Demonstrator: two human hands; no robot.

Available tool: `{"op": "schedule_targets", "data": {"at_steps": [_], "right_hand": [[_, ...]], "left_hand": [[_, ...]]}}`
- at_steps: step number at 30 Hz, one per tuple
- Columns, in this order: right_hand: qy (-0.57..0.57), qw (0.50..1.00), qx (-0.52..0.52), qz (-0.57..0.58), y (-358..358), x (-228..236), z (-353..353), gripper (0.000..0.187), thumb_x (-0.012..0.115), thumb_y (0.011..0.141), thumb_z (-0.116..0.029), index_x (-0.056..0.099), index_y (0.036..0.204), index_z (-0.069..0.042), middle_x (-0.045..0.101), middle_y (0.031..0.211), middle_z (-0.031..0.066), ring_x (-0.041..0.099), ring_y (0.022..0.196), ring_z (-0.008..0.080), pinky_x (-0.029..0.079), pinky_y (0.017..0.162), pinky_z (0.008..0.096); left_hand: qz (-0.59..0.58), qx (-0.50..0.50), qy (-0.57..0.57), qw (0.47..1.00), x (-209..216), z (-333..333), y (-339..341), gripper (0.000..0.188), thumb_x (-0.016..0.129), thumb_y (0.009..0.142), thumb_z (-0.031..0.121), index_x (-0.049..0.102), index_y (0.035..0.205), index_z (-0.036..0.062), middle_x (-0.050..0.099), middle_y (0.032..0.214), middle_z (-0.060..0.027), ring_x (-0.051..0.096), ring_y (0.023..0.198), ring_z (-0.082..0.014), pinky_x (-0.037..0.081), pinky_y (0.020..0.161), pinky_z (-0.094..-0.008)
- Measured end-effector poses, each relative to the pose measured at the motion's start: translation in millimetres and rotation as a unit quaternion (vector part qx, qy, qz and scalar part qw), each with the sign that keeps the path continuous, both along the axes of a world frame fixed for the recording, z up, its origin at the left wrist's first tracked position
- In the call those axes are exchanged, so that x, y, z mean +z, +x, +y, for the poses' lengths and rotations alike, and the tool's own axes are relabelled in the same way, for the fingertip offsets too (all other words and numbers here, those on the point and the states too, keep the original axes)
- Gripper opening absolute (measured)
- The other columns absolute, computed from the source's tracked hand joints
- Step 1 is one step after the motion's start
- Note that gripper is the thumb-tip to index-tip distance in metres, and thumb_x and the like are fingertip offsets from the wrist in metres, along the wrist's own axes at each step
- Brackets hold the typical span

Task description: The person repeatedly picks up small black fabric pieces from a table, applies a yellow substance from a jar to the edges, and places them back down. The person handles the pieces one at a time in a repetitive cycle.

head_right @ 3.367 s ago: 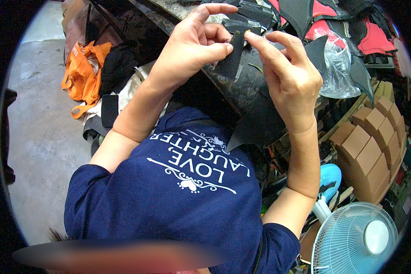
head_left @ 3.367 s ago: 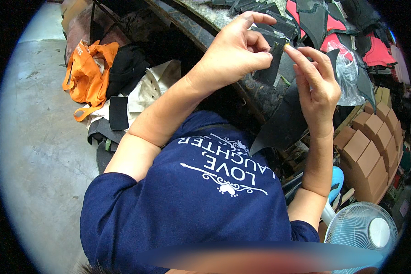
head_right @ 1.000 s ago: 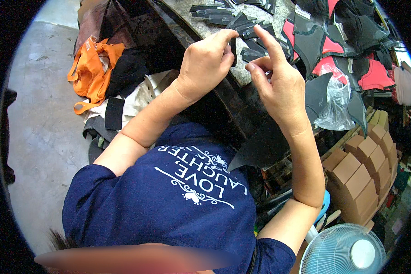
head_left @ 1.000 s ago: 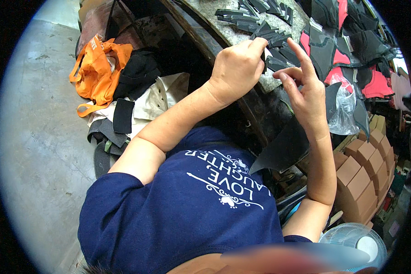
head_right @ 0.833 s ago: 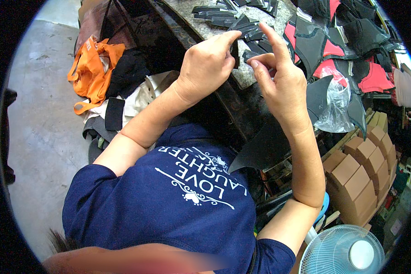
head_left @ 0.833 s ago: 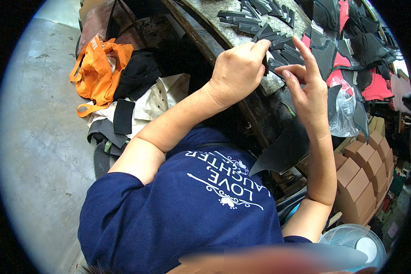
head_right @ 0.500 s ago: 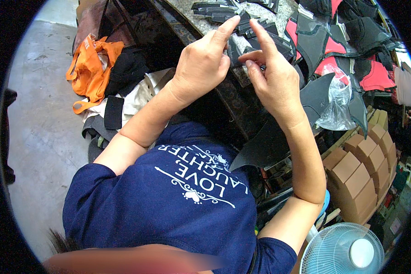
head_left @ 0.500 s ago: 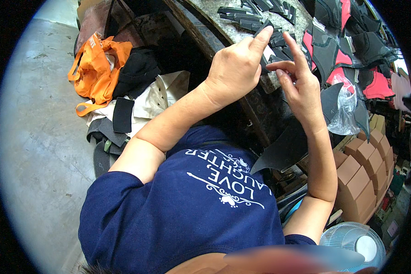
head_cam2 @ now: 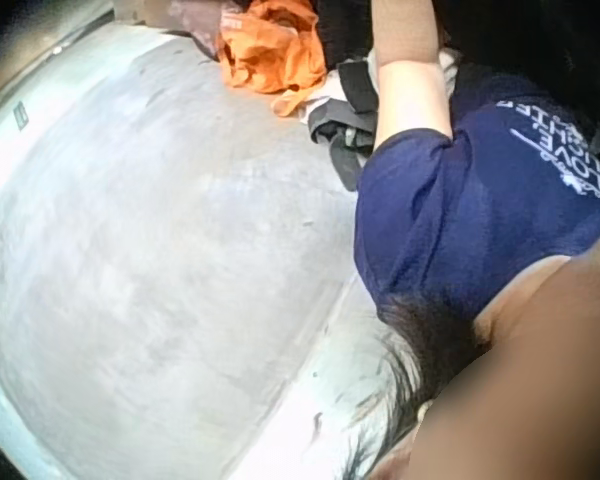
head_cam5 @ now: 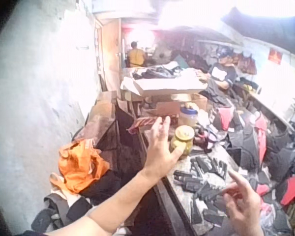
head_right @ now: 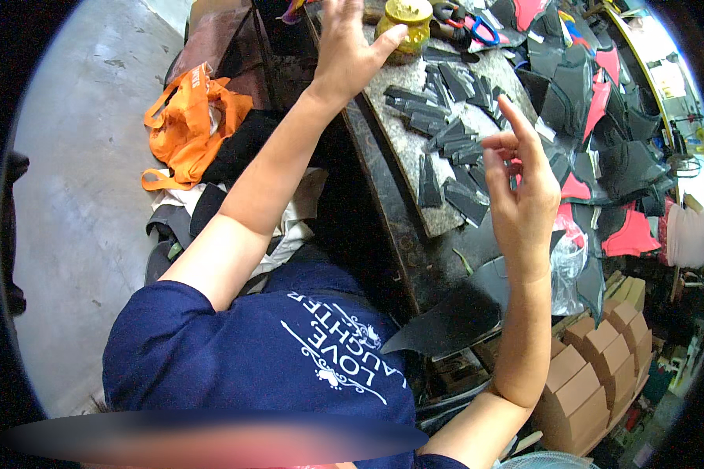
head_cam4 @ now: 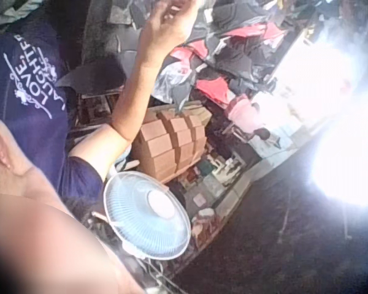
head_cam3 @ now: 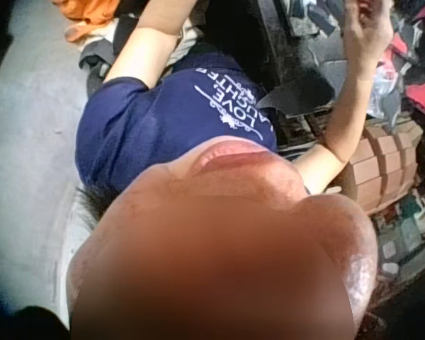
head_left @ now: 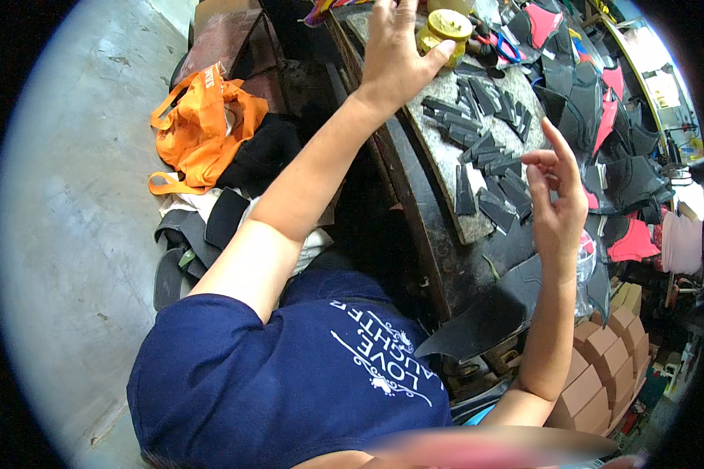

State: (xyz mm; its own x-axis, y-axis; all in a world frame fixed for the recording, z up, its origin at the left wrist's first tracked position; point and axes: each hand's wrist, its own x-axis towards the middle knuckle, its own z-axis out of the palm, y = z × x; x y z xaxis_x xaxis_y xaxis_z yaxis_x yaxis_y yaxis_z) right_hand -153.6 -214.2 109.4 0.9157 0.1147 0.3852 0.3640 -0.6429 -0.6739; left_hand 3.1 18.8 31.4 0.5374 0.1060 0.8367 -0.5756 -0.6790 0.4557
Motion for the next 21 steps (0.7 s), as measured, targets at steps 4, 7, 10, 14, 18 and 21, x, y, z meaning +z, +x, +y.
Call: {"op": "schedule_targets", "data": {"at_steps": [4, 7, 10, 14, 18, 21], "right_hand": [[-0.017, 0.999, 0.023, -0.034, 42, 3, 6, 0.05, 0.064, 0.094, 0.001, 0.062, 0.141, -0.015, 0.072, 0.095, 0.0042, 0.064, 0.081, 0.0094, 0.053, 0.075, 0.026], [-0.049, 0.998, 0.018, -0.029, 78, 4, 12, 0.042, 0.067, 0.095, -0.01, 0.067, 0.136, -0.021, 0.072, 0.093, 0.0047, 0.066, 0.078, 0.0098, 0.054, 0.072, 0.0259], [-0.143, 0.989, 0.017, -0.04, 107, 7, 18, 0.038, 0.071, 0.093, -0.024, 0.069, 0.131, -0.024, 0.073, 0.102, 0.0036, 0.069, 0.089, 0.0183, 0.055, 0.079, 0.0323], [-0.32, 0.933, 0.05, -0.156, 148, 11, 36, 0.043, 0.077, 0.085, -0.037, 0.072, 0.126, -0.024, 0.069, 0.119, 0.0034, 0.063, 0.112, 0.0264, 0.053, 0.094, 0.04], [-0.439, 0.891, 0.047, -0.102, 180, 12, 54, 0.054, 0.08, 0.078, -0.053, 0.075, 0.124, -0.026, 0.064, 0.133, 0.0048, 0.056, 0.128, 0.0298, 0.048, 0.105, 0.0451], [-0.52, 0.85, 0.036, -0.078, 192, 11, 71, 0.062, 0.076, 0.076, -0.067, 0.076, 0.124, -0.028, 0.063, 0.136, 0.0039, 0.052, 0.133, 0.029, 0.044, 0.106, 0.0536]], "left_hand": [[-0.027, -0.095, 0.02, 0.995, -12, -9, 44, 0.066, 0.08, 0.084, 0.044, 0.064, 0.13, -0.0009, 0.057, 0.135, -0.0234, 0.056, 0.125, -0.0391, 0.045, 0.109, -0.0437], [-0.001, -0.143, -0.034, 0.989, -20, -13, 53, 0.061, 0.074, 0.091, 0.046, 0.064, 0.129, -0.0008, 0.067, 0.118, -0.0212, 0.066, 0.111, -0.0373, 0.052, 0.1, -0.0432], [0.008, -0.147, -0.092, 0.985, -21, -17, 52, 0.057, 0.067, 0.097, 0.047, 0.065, 0.127, -0.0008, 0.071, 0.11, -0.0211, 0.07, 0.102, -0.0368, 0.056, 0.09, -0.0423], [0.036, -0.192, -0.199, 0.96, -16, -21, 48, 0.048, 0.058, 0.104, 0.045, 0.062, 0.12, 0.0006, 0.072, 0.105, -0.0208, 0.073, 0.099, -0.0374, 0.058, 0.081, -0.0423], [0.09, -0.242, -0.28, 0.925, -10, -21, 43, 0.034, 0.059, 0.104, 0.033, 0.059, 0.12, 0.0024, 0.07, 0.106, -0.0189, 0.07, 0.101, -0.0308, 0.055, 0.084, -0.0399], [0.117, -0.279, -0.267, 0.915, -8, -17, 40, 0.03, 0.046, 0.11, 0.029, 0.051, 0.129, 0.0054, 0.071, 0.103, -0.0123, 0.068, 0.097, -0.0188, 0.053, 0.084, -0.0327]]}}
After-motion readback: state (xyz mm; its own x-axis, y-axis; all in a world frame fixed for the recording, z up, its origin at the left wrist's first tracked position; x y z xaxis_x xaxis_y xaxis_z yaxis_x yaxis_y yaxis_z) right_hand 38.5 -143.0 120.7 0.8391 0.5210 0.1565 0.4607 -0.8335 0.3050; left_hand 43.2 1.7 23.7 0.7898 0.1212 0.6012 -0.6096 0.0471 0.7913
